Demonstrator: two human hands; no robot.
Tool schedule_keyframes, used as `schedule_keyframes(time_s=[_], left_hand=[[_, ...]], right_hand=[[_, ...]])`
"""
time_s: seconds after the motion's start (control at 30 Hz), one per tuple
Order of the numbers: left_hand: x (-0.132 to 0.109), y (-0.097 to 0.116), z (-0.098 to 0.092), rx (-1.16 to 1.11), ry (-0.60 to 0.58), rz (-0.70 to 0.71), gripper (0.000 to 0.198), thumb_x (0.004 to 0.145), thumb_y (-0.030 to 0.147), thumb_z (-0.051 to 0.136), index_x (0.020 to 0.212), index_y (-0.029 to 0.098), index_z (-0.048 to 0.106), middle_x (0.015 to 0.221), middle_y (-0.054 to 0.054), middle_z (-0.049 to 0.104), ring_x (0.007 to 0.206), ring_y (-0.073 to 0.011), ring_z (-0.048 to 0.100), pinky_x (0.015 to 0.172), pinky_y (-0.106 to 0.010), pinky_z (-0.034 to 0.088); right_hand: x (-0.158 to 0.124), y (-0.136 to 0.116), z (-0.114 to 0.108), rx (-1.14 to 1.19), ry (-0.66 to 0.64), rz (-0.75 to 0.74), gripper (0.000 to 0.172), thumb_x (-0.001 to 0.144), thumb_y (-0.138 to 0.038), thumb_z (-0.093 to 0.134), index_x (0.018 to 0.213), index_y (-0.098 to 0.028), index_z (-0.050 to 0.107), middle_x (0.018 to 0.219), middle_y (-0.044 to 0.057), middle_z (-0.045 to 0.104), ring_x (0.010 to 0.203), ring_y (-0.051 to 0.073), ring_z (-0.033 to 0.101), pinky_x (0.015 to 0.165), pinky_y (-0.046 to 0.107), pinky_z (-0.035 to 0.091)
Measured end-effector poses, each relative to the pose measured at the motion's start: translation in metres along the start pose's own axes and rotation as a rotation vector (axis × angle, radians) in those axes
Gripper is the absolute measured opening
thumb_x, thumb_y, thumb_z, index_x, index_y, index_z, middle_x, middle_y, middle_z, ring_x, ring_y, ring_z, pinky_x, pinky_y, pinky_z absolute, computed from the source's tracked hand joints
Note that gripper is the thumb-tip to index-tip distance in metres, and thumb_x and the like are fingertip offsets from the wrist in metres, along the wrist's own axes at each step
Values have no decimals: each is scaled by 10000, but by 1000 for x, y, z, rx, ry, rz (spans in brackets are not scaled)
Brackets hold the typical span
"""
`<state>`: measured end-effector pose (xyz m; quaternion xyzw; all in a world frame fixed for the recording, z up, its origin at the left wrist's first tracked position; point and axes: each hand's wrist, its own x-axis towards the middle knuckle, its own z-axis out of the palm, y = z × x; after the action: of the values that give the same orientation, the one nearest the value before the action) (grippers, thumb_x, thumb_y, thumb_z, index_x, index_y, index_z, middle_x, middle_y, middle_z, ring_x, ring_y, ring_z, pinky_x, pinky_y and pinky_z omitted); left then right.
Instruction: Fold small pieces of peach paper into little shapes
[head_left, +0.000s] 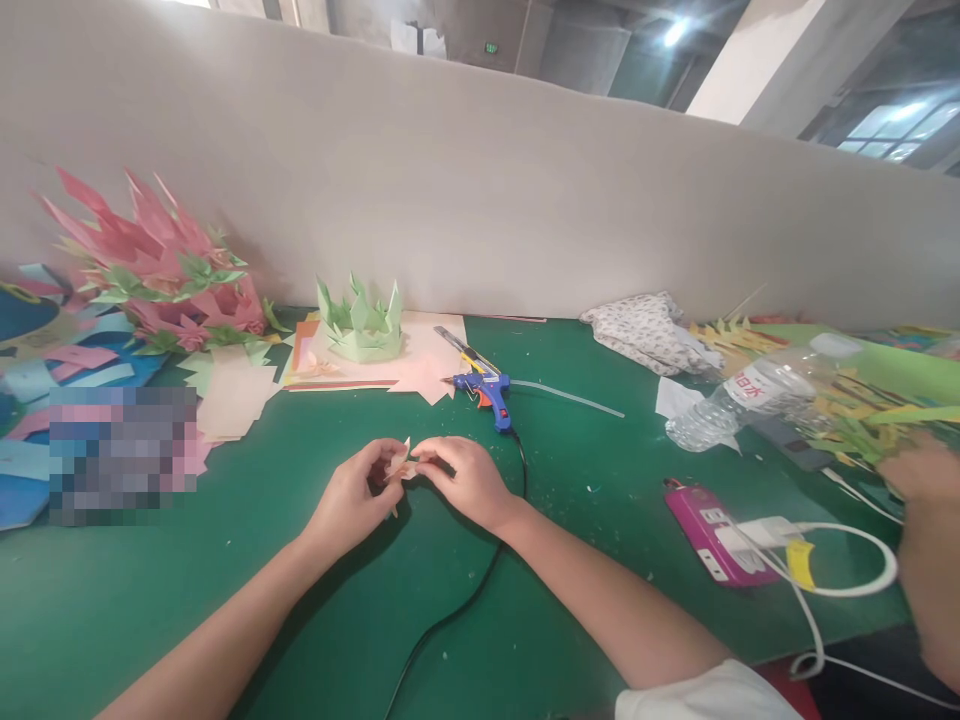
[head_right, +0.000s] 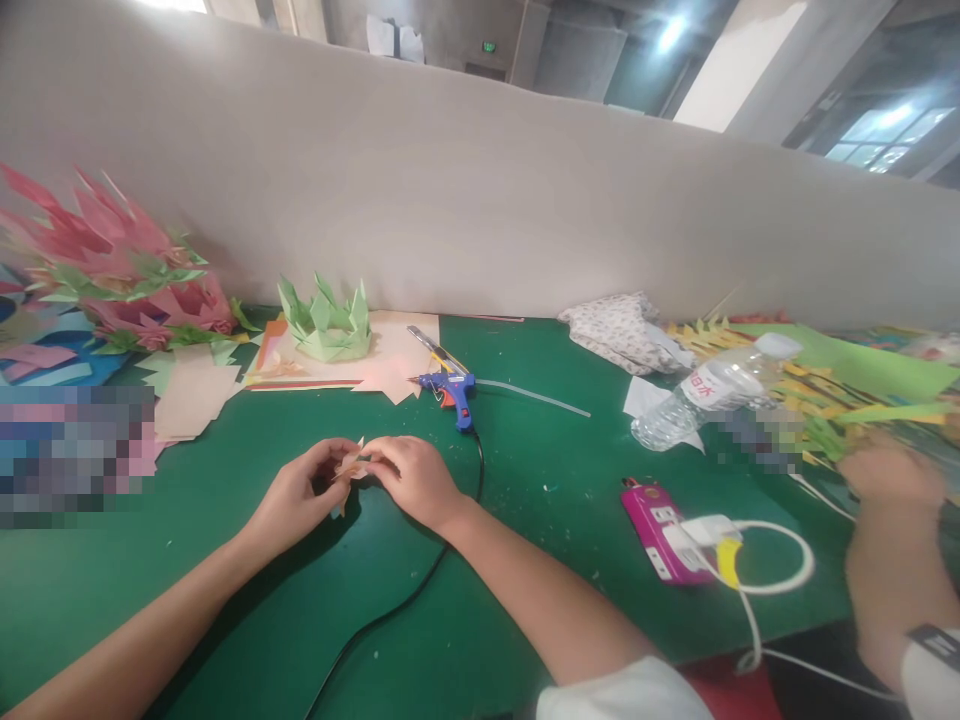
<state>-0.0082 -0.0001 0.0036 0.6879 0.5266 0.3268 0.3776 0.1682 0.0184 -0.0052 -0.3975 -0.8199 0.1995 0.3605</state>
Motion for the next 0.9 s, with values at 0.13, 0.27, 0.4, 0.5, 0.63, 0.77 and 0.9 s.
schedule_keyframes(time_s=[0.13,0.27,0.4,0.5,0.63,0.77,0.9], left_hand=[[0,-1,0,55,3,8,248,735,230,472,966,183,550,742,-1,618,596,-131,579,576,-254,482],[0,-1,0,38,-6,-1,238,740,229,468,949,176,569,744,-9,630,586,-130,581,570,-250,480],[0,-2,0,-36,-11,0,240,740,231,473,946,168,578,704,1,629,580,-129,584,571,-242,484],[0,-3,0,-59,-11,-1,249,735,222,479,952,166,588,742,-4,641,632,-136,597,612,-245,490],[1,-3,0,-50,-21,16,247,727,195,469,930,170,608,717,4,624,634,-132,573,606,-237,472],[1,-1,-1,-35,-20,44,212,721,184,463,871,176,612,689,13,585,601,-119,527,570,-225,444],[1,2,-2,-31,-31,52,181,726,185,460,841,180,601,656,24,556,578,-111,505,548,-219,420]], right_hand=[[0,1,0,-19,-12,13,155,815,-202,563,960,-229,611,777,8,666,746,153,603,721,276,439],[0,1,0,-32,-9,-11,161,838,-195,527,973,-234,606,781,16,662,752,160,588,718,287,436],[1,0,0,-47,0,-37,154,858,-209,504,964,-233,613,788,23,661,747,164,581,710,292,434],[0,1,1,-58,11,-54,165,869,-216,489,971,-237,616,802,29,662,749,170,578,708,302,436],[-1,2,3,-74,4,-45,168,872,-217,488,976,-238,619,841,32,671,764,175,578,706,307,431],[-1,4,3,-86,-13,-26,137,860,-227,520,935,-228,635,842,25,680,763,170,582,714,303,426],[0,3,1,-68,-23,-44,126,858,-224,525,909,-228,641,854,18,688,764,163,582,718,302,423]])
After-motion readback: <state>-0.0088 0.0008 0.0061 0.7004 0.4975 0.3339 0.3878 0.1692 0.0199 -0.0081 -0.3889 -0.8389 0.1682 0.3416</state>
